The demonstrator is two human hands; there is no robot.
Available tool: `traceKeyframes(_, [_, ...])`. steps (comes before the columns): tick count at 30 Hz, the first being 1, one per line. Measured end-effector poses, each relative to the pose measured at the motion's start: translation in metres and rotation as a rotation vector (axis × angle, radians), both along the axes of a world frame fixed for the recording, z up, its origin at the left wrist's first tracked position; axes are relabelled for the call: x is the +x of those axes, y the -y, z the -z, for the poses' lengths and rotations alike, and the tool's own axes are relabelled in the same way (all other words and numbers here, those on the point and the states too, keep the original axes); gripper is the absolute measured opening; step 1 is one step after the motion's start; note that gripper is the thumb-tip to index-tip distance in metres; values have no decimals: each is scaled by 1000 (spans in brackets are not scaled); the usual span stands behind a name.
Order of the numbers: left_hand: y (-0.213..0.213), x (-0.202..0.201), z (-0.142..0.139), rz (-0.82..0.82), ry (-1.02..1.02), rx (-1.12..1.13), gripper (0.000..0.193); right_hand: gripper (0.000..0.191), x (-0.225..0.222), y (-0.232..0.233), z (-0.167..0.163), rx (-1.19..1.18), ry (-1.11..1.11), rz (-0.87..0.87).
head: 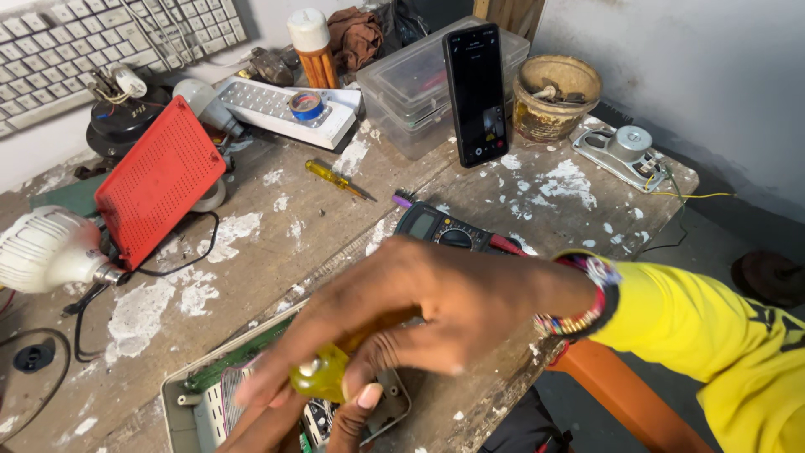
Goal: The person works on the exposed circuit boards inside an opened electronic device case on a cluttered workbench. They reposition wires and a small board by hand, pick up a screwdriver, and use it to unscrew and adjust components inside the case.
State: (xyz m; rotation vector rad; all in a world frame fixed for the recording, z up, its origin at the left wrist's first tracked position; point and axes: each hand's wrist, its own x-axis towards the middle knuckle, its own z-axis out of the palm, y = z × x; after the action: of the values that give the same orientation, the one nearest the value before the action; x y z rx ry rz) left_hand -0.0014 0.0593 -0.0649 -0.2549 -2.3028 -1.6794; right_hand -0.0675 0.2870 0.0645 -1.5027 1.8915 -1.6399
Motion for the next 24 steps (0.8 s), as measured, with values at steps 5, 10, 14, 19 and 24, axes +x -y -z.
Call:
traceKeyframes(5, [2, -6, -12, 56, 89, 135, 45, 38, -10, 13, 13, -65, 52, 27])
traceKeyframes(10, [7, -18, -25, 274, 56, 353, 41, 34, 16, 27, 14, -97, -303, 394])
traceKeyframes(14, [30, -39, -33, 494, 284, 198, 21, 35, 33, 48, 6, -90, -544, 753])
traceKeyframes(19, [33, -33, -51, 402, 312, -146, 23, 35, 9, 40, -3, 6, -355, 509])
traceKeyframes(24, [22, -16, -80, 359, 106, -178, 23, 34, -14, 21, 1, -22, 2, -62])
